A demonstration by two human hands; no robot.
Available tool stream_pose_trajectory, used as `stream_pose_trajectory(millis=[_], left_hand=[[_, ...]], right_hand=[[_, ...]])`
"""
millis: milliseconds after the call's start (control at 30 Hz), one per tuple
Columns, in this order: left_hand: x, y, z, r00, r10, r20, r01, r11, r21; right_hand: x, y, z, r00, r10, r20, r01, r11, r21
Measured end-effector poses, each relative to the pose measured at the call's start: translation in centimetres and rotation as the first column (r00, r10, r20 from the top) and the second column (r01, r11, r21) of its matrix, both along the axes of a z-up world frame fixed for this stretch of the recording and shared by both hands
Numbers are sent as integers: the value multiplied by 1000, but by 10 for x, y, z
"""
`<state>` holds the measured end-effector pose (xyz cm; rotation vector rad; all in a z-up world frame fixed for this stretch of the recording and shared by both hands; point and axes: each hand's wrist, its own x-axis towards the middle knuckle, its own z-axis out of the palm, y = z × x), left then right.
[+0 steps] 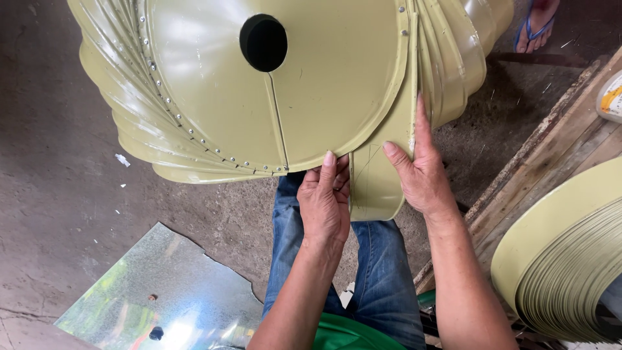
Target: Assembling the curved slats onto the central cone of a roof turbine ventilator using a drill and pop-rivets.
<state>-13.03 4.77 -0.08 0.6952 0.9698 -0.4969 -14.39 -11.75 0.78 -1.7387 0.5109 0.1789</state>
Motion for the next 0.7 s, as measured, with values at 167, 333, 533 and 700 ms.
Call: stream_pose_trajectory(millis=[167, 333, 533, 700], left_hand=[[3, 10, -7, 993, 28, 113, -21, 998, -65], [8, 18, -8, 997, -65, 43, 63, 996, 57], [12, 20, -9, 994, -76, 77, 71, 996, 57], [-1, 26, -22, 986, -88, 140, 82, 995, 49]], right_hand=[[2, -1, -1, 1000, 17, 20, -16, 999, -35], [5, 1, 2, 1000, -4, -12, 4, 999, 33], [0, -1, -8, 1000, -2, -16, 2, 1000, 6], [-1, -2, -12, 1000, -18, -26, 18, 1000, 16]])
